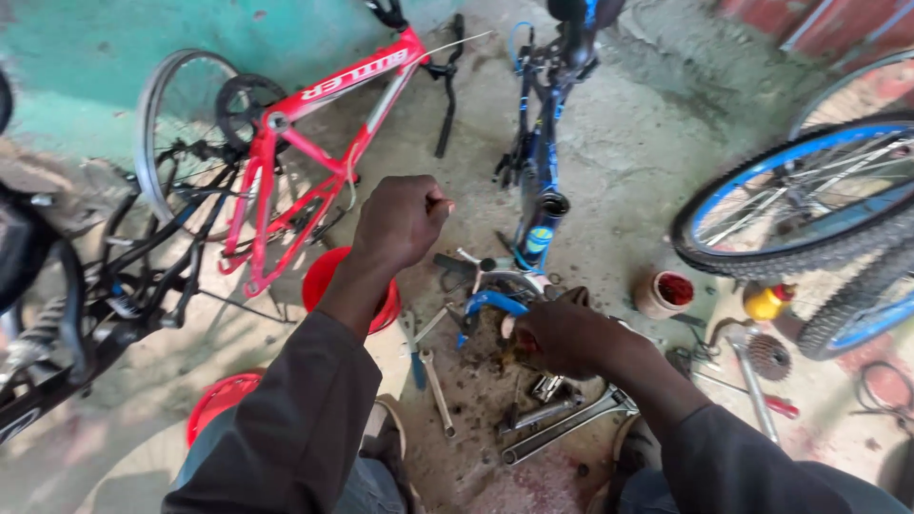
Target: Cleaning and lubricating bicycle bottom bracket components using a rag and a stick.
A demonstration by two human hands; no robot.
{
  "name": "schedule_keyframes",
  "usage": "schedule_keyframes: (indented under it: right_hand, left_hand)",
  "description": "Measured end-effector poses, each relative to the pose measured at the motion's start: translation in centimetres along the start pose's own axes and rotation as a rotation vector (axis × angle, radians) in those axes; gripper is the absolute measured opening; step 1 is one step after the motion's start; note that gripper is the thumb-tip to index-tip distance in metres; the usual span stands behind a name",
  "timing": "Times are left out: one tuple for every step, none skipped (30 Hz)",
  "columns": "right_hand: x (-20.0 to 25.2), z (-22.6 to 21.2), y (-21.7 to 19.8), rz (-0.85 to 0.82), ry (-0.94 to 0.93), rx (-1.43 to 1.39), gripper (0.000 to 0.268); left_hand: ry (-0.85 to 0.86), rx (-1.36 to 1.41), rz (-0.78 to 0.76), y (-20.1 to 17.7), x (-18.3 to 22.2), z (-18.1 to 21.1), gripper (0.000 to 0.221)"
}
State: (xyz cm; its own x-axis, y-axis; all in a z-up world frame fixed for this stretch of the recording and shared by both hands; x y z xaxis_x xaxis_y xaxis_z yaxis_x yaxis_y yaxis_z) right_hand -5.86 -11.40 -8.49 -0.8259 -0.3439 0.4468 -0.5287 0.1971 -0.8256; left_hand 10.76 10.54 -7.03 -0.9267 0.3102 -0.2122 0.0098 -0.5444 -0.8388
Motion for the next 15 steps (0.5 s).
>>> schedule_keyframes:
  right_hand:
    - [-1.1, 0.8, 2.0, 0.003, 0.003, 0.094, 0.02]
    - [-0.7, -0.3, 1.7, 0.002, -0.01, 0.094, 0.02]
    - [-0.3, -1.2, 1.3, -0.045, 0.013, 0.038, 0.023]
    - [0.3, -2.1, 1.0, -0.093, 0.04, -0.016, 0.027]
    - [0.3, -2.7, 1.1, -0.095, 0.032, -0.014, 0.027]
    - [0.3, -3.1, 1.2, -0.094, 0.048, -0.027, 0.025]
    - [0.4, -3.6, 1.3, -0.092, 0.065, -0.039, 0.023]
    - [0.0, -3.3, 2.2, -0.094, 0.056, -0.035, 0.023]
    - [-0.3, -3.1, 3.0, -0.115, 0.052, -0.012, 0.026]
    - [-0.8, -2.7, 3.7, -0.124, 0.054, 0.009, 0.029]
    - [-0.8, -3.3, 3.8, -0.114, 0.051, 0.009, 0.029]
    - [-0.4, -3.5, 3.7, -0.116, 0.014, 0.033, 0.028]
    - [0.1, -3.7, 3.6, -0.118, -0.023, 0.056, 0.03]
    - [0.3, -3.6, 3.3, -0.115, -0.023, 0.061, 0.03]
    - [0.5, -3.5, 3.1, -0.122, -0.028, 0.059, 0.036]
  left_hand:
    - [-0.062, 0.011, 0.012, -0.5, 0.5, -1.0, 0.022]
    - [-0.07, 0.002, 0.016, 0.2, 0.9, -2.3, 0.022]
    - [-0.109, -0.06, -0.029, 1.1, 1.2, -3.7, 0.03]
    - [-0.145, -0.117, -0.076, 2.0, 1.6, -4.9, 0.04]
    - [-0.153, -0.12, -0.073, 5.8, 3.0, -9.3, 0.04]
    - [-0.375, -0.017, -0.1, 9.7, 4.1, -13.1, 0.045]
    - [-0.597, 0.088, -0.125, 13.7, 4.6, -16.1, 0.051]
    - [-0.605, 0.086, -0.119, 14.6, 7.2, -16.3, 0.051]
    - [-0.936, 0.47, -0.148, 15.8, 9.9, -16.6, 0.048]
    - [-1.236, 0.866, -0.174, 16.9, 11.9, -16.8, 0.045]
    - [-1.228, 0.863, -0.168, 17.0, 13.0, -18.0, 0.045]
    - [-1.503, 1.044, 0.138, 17.8, 14.2, -18.7, 0.04]
    - [-1.763, 1.211, 0.468, 18.7, 15.3, -19.4, 0.065]
    - [-1.76, 1.217, 0.469, 18.8, 14.9, -19.8, 0.065]
    - [-1.798, 1.189, 0.576, 19.0, 14.6, -20.2, 0.066]
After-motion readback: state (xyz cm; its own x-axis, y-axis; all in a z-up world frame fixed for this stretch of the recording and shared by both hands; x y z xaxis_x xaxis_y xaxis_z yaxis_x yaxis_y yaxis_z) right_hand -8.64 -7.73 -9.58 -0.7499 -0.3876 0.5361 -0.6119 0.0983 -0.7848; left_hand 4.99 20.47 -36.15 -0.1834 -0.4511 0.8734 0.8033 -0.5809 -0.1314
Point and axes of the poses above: each hand's wrist, its own x-axis away from the middle knuckle, its own y-axis out of the palm, z = x × y, the point moved 1 cm from there along -x, towards the middle knuckle, and after that the axes turned 6 degrees about z, right-handed, at the moved point
